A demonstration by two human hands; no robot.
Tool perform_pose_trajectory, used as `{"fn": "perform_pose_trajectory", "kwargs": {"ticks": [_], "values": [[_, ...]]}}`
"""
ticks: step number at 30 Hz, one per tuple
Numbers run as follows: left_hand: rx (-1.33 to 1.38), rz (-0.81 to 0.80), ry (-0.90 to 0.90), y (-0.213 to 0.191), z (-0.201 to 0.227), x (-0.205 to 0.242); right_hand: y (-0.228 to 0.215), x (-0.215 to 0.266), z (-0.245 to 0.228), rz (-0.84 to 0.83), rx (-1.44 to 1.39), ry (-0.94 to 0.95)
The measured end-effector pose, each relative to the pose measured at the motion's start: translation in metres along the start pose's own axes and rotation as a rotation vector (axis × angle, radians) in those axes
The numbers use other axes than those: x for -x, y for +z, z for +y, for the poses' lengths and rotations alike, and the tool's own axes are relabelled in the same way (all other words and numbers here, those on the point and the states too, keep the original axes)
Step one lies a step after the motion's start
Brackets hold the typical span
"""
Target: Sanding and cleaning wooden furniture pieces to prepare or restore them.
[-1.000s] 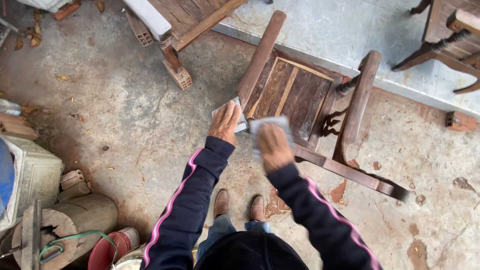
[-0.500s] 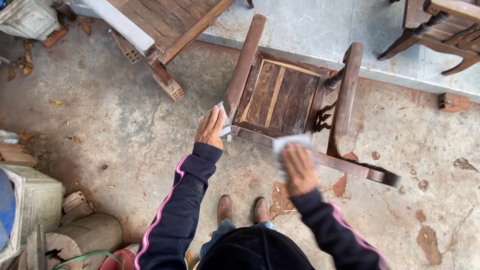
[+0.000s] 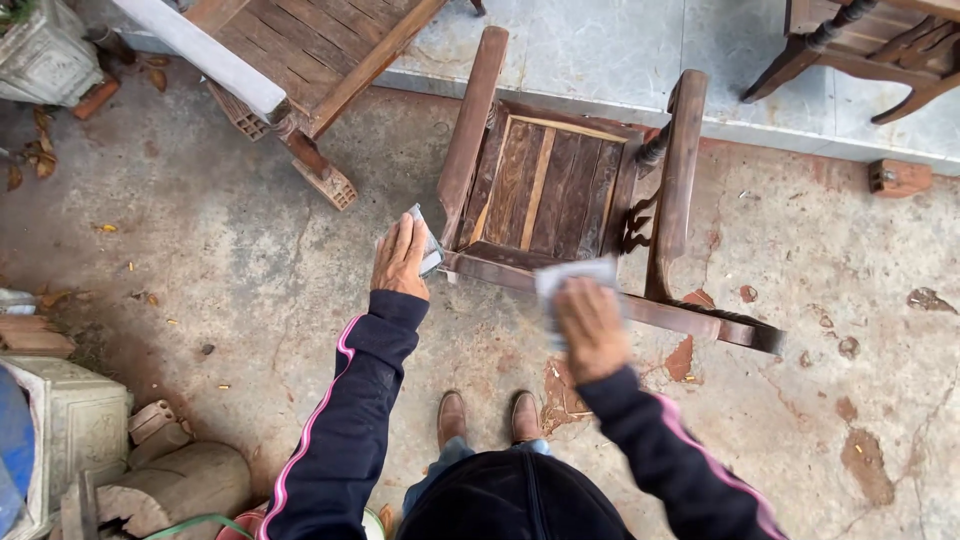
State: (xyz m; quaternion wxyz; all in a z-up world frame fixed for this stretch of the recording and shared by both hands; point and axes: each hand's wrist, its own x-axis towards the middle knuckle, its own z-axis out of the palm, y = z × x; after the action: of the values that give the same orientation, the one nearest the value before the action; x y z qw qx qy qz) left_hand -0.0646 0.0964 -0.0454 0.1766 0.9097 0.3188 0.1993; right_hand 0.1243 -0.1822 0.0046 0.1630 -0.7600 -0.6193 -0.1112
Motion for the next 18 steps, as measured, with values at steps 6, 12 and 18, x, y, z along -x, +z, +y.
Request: {"fn": "perform_pose_trajectory", "kwargs": {"ticks": [6,12,18], "values": [[-0.022,0.014,0.018,0.007,-0.008,0.001,-0.004,-0.026,-0.010,-0.056,0.015,-0.083],[0.075,0.083,0.021,0.013,-0.011,0.007,-0.014,-0.018,0.034,-0.117,0.005,-0.244],[0.138,0.093,0.029,0.013,-0.009,0.005,0.027,-0.114,-0.053,-0.096,-0.111,-0.372]]}}
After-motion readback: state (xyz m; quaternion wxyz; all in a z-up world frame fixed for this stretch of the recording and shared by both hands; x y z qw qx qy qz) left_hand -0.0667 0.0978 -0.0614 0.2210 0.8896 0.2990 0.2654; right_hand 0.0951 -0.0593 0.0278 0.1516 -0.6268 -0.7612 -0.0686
